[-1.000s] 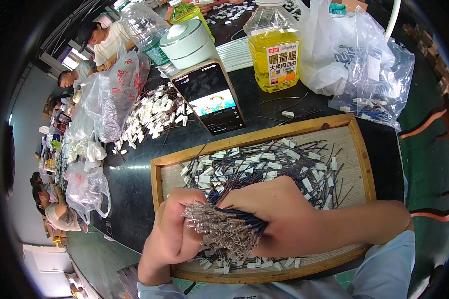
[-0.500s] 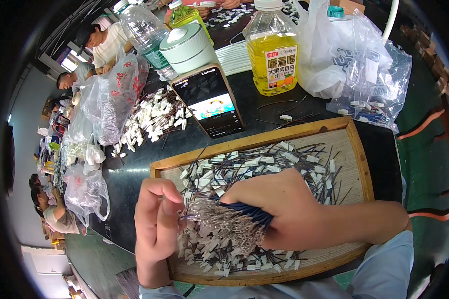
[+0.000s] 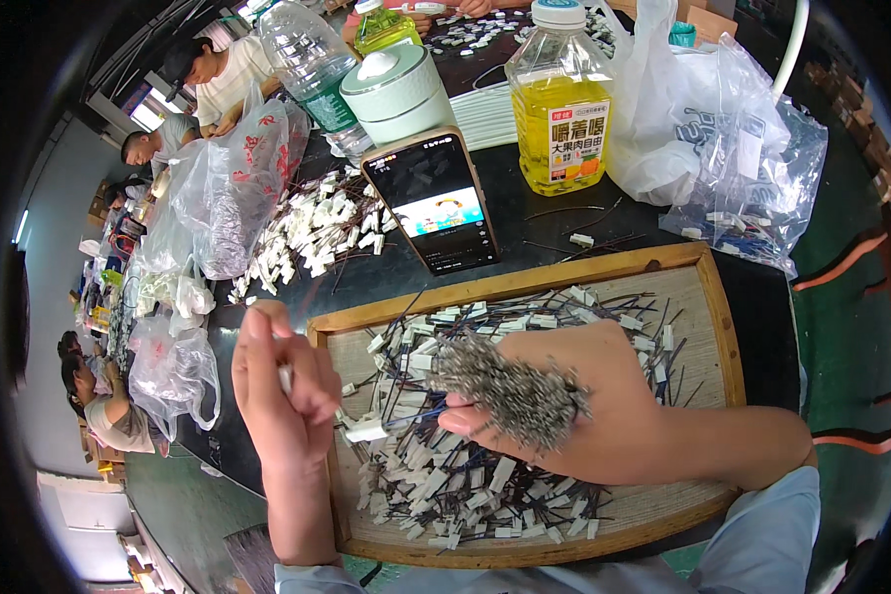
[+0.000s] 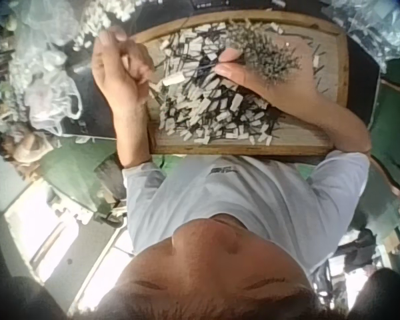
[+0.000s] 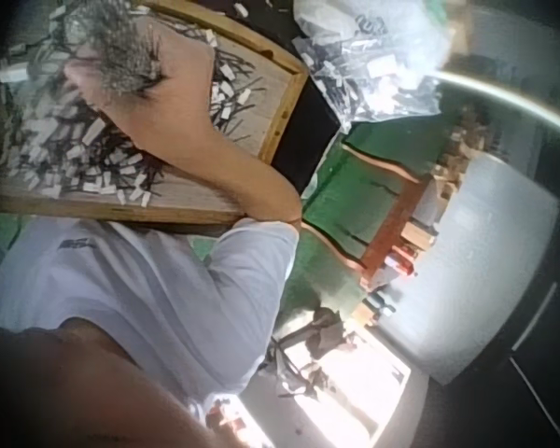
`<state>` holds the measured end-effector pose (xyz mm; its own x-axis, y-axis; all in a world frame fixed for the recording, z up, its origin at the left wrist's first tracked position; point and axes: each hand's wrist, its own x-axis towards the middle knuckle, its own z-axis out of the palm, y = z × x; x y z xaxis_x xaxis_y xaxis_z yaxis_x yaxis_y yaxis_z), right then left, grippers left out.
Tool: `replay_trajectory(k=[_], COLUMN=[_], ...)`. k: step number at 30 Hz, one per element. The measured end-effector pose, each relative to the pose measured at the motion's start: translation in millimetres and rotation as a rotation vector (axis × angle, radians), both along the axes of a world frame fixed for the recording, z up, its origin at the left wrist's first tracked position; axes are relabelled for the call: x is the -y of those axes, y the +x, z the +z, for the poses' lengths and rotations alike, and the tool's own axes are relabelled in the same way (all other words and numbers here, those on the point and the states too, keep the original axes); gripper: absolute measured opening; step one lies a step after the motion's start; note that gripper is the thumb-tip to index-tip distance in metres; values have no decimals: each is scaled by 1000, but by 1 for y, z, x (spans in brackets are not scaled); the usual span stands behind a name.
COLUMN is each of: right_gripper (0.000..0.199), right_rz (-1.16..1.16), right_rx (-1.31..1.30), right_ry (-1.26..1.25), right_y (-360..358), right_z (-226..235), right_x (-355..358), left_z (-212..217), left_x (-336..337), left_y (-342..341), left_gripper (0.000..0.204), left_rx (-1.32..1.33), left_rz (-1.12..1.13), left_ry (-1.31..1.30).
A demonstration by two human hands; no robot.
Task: The person assembles wire harnesses by picking up connector wires and fitting their wire ends into terminals on a wire bundle by hand.
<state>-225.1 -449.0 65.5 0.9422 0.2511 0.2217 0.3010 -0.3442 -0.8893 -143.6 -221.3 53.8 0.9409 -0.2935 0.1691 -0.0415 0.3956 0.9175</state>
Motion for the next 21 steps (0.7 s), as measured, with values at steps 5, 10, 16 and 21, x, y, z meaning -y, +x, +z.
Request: replay_trajectory(k=[5, 10, 16, 21], right_gripper=[26, 27, 16, 14], right_rz=[-93, -133, -81, -91], right_rx=[-57, -7, -301, -184], right_ry=[198, 89, 365, 95], right_y=[0, -2, -7, -4], right_z=[-8, -12, -1, 7], right_x=[-10, -7, -9, -5], left_z=[-1, -2, 1, -1], left_x=[1, 8, 4, 5], left_y=[1, -7, -8, -23], left_gripper=[29, 34, 52, 40], left_rx=[-37, 194, 710, 467], left_rz=[46, -155, -344, -300], left_ry=[43, 250, 580, 465])
